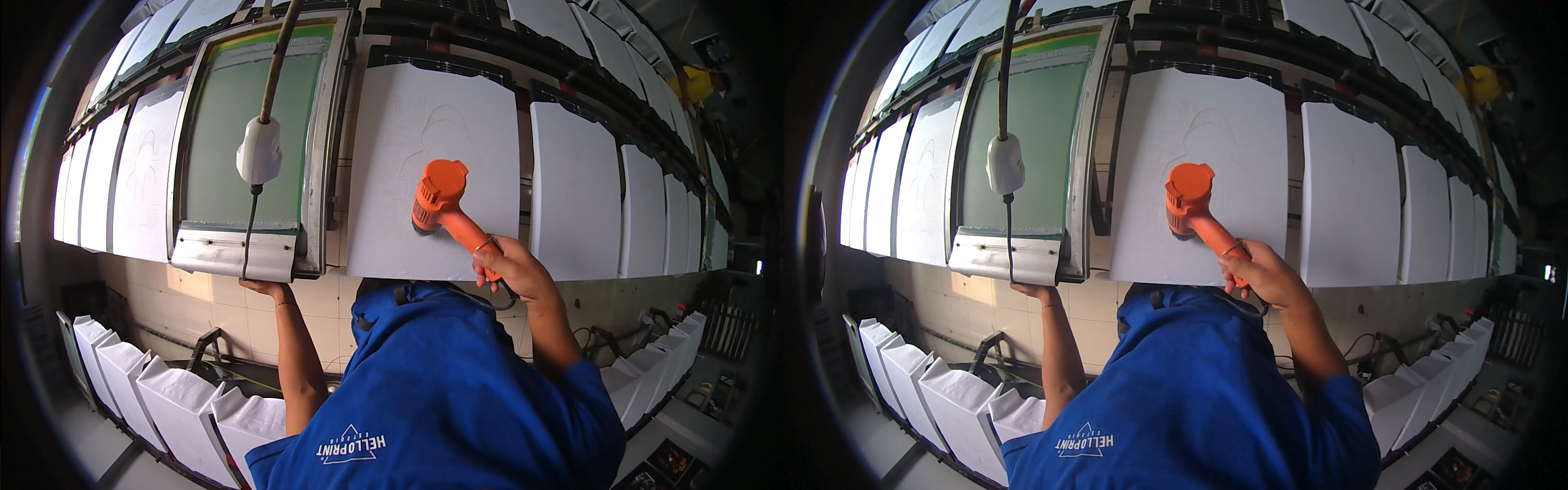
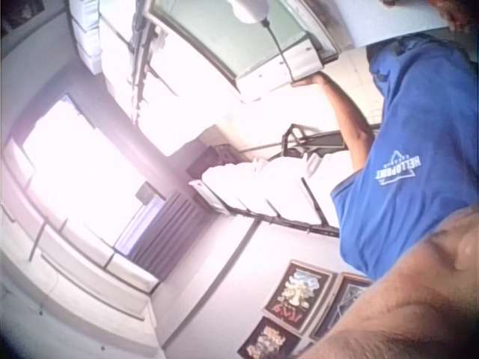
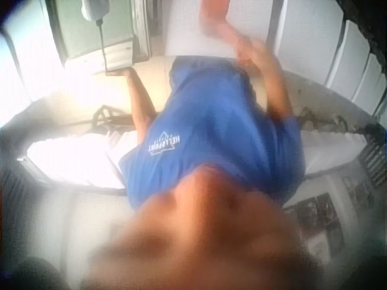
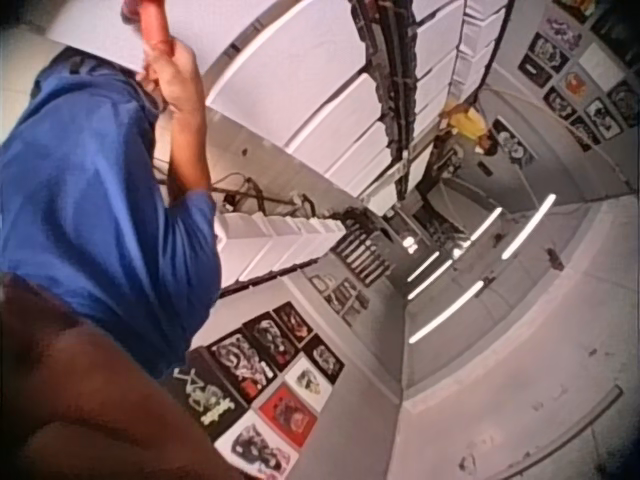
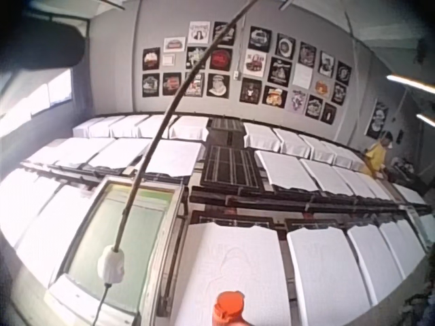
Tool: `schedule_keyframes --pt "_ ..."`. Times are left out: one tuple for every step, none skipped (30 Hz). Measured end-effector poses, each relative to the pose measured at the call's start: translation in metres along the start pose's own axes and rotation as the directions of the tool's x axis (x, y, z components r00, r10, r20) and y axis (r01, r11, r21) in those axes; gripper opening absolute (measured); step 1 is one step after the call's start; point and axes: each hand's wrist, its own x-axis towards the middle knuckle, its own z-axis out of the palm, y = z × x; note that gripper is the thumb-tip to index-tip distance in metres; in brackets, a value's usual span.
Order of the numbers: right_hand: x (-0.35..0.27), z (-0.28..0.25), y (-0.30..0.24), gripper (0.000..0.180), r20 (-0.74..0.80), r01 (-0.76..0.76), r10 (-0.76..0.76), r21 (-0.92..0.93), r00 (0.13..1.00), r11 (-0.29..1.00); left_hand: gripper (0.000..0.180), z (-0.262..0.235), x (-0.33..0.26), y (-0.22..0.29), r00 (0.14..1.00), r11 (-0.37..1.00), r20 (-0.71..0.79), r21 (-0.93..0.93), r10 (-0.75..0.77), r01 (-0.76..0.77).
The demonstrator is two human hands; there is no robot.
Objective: The person uses a heat gun to apply heat to white t-shirts laid out on a drying rack. They move the heat gun across the surface of the shirts while occasionally touching the fabric with their other hand.
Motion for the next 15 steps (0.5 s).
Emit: schedule_keyframes --pt "-0.007 0.0 0.001 0.031 0.019 -0.016 0.016 -0.005 1.0 1.0 0.041 -0.001 -0.001 -0.001 1.0 1.0 0.004 -0.016 -0.001 0.001" --pt "-0.009 -0.001 0.0 0.031 0.014 -0.016 0.016 -0.005 1.0 1.0 0.04 0.0 -0.001 -0.002 1.0 0.999 0.009 -0.032 0.002 -0.001" --pt "-0.01 -0.001 0.0 0.031 0.009 -0.016 0.016 -0.006 1.0 1.0 0.039 0.0 0.0 -0.002 1.0 0.999 0.014 -0.048 0.004 -0.004" --pt "-0.011 -0.001 0.001 0.031 0.004 -0.017 0.017 -0.006 1.0 1.0 0.039 -0.001 0.001 -0.002 1.0 0.998 0.01 -0.069 0.005 -0.005" --pt "-0.008 -0.003 0.0 0.032 -0.024 -0.005 0.005 -0.017 1.0 1.0 0.038 -0.002 0.003 -0.005 1.0 0.996 0.008 -0.09 0.007 -0.006" --pt "-0.003 -0.003 -0.002 0.031 -0.057 0.051 -0.051 0.0 0.997 0.999 0.038 -0.003 0.005 -0.007 1.0 0.994 0.006 -0.111 0.008 -0.007" --pt "0.003 -0.002 -0.004 0.03 -0.091 0.108 -0.106 0.015 0.99 0.994 0.039 -0.004 0.007 -0.009 1.0 0.994 0.007 -0.109 0.005 -0.004" --pt "0.009 -0.001 -0.005 0.029 -0.127 0.164 -0.16 0.028 0.979 0.986 0.04 -0.004 0.009 -0.009 1.0 0.994 0.008 -0.107 0.002 -0.001" --pt "0.016 -0.003 -0.003 0.028 -0.152 0.19 -0.184 0.026 0.971 0.981 0.041 -0.005 0.011 -0.01 1.0 0.994 0.009 -0.105 0.0 0.001" --pt "0.018 -0.003 -0.003 0.029 -0.158 0.204 -0.196 0.034 0.968 0.978 0.043 -0.007 0.011 -0.01 1.0 0.995 0.02 -0.098 -0.012 0.014" --pt "0.02 -0.002 -0.003 0.029 -0.169 0.216 -0.206 0.04 0.964 0.976 0.045 -0.005 0.007 -0.007 0.999 0.995 0.032 -0.09 -0.027 0.03" --pt "0.02 -0.003 -0.003 0.029 -0.179 0.228 -0.216 0.047 0.96 0.972 0.047 -0.002 0.005 -0.003 0.998 0.995 0.045 -0.083 -0.043 0.046" --pt "0.015 -0.003 -0.001 0.031 -0.16 0.193 -0.184 0.041 0.97 0.98 0.048 0.002 0.004 0.001 0.998 0.997 0.051 -0.054 -0.047 0.049" --pt "0.006 -0.004 0.001 0.033 -0.135 0.155 -0.149 0.032 0.98 0.987 0.049 0.001 0.003 0.003 0.997 0.998 0.049 -0.025 -0.051 0.052" --pt "-0.003 -0.006 0.003 0.035 -0.111 0.118 -0.114 0.022 0.987 0.993 0.05 0.001 0.002 0.004 0.997 0.999 0.048 0.004 -0.054 0.054"
